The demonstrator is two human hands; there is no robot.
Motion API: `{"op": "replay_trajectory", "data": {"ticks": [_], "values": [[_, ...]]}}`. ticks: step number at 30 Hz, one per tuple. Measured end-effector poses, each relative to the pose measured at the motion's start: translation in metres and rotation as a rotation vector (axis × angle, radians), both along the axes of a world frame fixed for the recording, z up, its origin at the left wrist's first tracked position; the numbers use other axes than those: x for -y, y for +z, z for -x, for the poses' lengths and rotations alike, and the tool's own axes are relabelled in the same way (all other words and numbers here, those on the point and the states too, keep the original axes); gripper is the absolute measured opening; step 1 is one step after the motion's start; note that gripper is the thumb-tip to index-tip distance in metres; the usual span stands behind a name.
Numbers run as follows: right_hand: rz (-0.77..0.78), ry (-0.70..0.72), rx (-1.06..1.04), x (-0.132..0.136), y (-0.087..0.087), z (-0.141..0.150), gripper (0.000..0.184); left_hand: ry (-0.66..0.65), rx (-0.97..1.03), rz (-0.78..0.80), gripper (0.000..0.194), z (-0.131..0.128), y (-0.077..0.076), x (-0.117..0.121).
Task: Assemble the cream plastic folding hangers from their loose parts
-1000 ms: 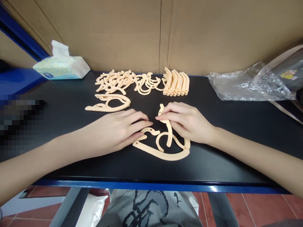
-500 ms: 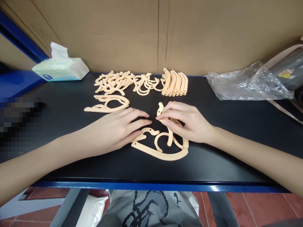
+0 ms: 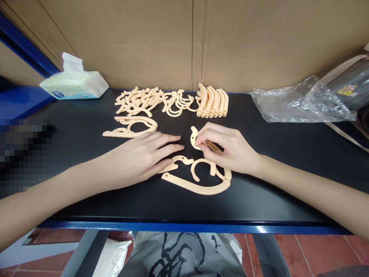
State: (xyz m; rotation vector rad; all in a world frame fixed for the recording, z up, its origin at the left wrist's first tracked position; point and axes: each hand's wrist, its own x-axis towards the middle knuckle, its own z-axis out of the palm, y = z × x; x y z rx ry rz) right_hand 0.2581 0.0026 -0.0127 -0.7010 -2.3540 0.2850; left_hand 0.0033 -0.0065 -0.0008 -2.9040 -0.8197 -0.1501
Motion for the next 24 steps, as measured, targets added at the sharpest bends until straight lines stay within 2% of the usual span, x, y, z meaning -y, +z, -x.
{"op": "replay_trajectory", "data": {"ticks": [11,24], "values": [[-0.038,0.006,-0.013,-0.0015,-0.0025,-0.0021,0.015,0.021,0.002,0.035,0.039,-0.0008,0.0017,0.0008],[-0.036,-0.069,-0.050,-0.0042,-0.0056,-0.0036,0.015,0.048,0.009,0.033,0.039,0.0002,-0.0006,0.0033]]}}
